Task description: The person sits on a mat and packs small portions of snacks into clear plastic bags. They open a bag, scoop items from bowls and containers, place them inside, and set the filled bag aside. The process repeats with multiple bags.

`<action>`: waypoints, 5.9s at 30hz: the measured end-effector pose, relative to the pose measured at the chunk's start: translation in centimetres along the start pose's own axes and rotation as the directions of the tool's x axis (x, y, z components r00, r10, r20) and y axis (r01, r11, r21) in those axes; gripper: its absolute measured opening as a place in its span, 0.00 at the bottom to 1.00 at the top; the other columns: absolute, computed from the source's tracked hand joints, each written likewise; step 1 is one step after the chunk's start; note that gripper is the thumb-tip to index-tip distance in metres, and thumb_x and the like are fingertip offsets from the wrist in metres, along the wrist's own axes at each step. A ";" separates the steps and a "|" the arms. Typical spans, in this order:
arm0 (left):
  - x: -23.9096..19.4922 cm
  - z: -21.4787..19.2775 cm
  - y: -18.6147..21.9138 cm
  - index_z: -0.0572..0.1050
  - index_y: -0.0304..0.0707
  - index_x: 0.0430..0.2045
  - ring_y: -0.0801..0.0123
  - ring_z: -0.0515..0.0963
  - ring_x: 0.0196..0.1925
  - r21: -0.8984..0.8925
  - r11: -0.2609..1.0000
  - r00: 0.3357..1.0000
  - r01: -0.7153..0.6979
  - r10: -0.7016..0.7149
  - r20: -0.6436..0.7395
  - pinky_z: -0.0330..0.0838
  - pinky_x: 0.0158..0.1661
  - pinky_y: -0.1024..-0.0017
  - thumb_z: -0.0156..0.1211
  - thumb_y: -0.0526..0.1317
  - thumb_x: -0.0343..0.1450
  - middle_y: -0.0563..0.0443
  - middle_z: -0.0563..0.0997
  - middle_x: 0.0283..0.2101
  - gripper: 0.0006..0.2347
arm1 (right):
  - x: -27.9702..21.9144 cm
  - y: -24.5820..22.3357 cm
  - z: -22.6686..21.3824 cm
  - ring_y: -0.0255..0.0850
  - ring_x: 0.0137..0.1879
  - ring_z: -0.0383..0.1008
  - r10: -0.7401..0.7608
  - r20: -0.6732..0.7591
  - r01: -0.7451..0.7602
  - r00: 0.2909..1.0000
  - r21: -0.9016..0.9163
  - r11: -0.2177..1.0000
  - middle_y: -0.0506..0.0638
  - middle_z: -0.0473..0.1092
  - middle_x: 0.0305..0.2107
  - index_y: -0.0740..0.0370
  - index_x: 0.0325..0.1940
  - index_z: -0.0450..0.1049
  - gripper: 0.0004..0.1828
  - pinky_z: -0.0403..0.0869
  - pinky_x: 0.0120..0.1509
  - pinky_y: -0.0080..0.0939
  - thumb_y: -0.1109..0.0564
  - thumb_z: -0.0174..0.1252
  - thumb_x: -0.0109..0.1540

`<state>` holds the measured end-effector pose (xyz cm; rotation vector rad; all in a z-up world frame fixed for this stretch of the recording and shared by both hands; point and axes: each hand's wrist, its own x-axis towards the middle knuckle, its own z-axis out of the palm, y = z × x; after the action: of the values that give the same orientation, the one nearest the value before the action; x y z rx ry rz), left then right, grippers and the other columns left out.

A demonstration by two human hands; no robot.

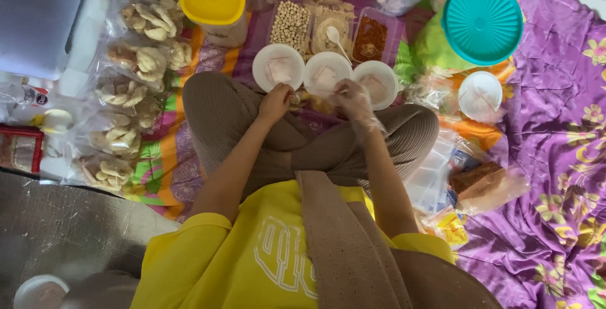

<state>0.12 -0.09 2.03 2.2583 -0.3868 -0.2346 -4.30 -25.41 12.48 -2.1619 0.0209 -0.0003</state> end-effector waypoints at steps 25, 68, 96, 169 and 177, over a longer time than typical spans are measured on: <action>-0.4 0.5 1.1 0.75 0.37 0.47 0.51 0.78 0.51 0.085 0.989 0.993 -0.119 0.120 0.004 0.73 0.50 0.59 0.50 0.33 0.78 0.40 0.79 0.45 0.07 | 1.1 -0.6 -0.8 0.52 0.55 0.78 0.117 0.168 -0.097 0.979 -0.127 0.987 0.52 0.79 0.42 0.52 0.46 0.79 0.12 0.75 0.59 0.53 0.51 0.62 0.59; 0.4 -4.4 -1.7 0.78 0.38 0.31 0.62 0.80 0.31 -0.190 0.977 0.909 -0.096 0.008 -0.418 0.74 0.33 0.67 0.65 0.41 0.76 0.47 0.79 0.27 0.07 | 3.2 10.8 -13.9 0.54 0.60 0.77 0.213 -0.027 0.089 0.977 0.954 -0.285 0.61 0.74 0.59 0.57 0.64 0.74 0.37 0.78 0.61 0.56 0.30 0.54 0.61; 0.1 -9.3 -0.8 0.74 0.30 0.36 0.56 0.79 0.34 -0.059 0.996 0.900 -0.060 0.028 -0.435 0.76 0.36 0.61 0.59 0.37 0.79 0.40 0.77 0.29 0.07 | 4.2 10.4 -12.4 0.56 0.55 0.80 0.299 -0.159 0.246 0.941 0.927 -0.282 0.62 0.75 0.56 0.57 0.62 0.75 0.28 0.81 0.56 0.54 0.38 0.53 0.65; -0.3 -9.4 -0.8 0.69 0.23 0.57 0.49 0.78 0.46 0.153 0.958 0.864 -0.242 0.285 -0.416 0.75 0.46 0.54 0.57 0.16 0.72 0.36 0.80 0.41 0.19 | -21.3 18.3 -22.3 0.52 0.51 0.73 -0.026 -0.909 -0.304 0.416 -0.166 0.938 0.54 0.77 0.40 0.54 0.43 0.77 0.11 0.60 0.65 0.50 0.50 0.50 0.72; -0.3 -5.7 15.0 0.61 0.23 0.69 0.37 0.66 0.68 0.041 0.830 0.737 -0.557 0.516 -0.436 0.56 0.67 0.46 0.65 0.28 0.72 0.26 0.67 0.64 0.29 | -18.9 2.4 -26.0 0.34 0.34 0.73 0.168 -0.934 0.016 0.314 0.182 0.983 0.49 0.75 0.31 0.54 0.47 0.69 0.13 0.77 0.40 0.37 0.62 0.62 0.61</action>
<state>-1.43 -5.30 17.14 1.9292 -0.7492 0.5379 -23.49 -48.03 25.14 -1.6718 0.8012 -1.2237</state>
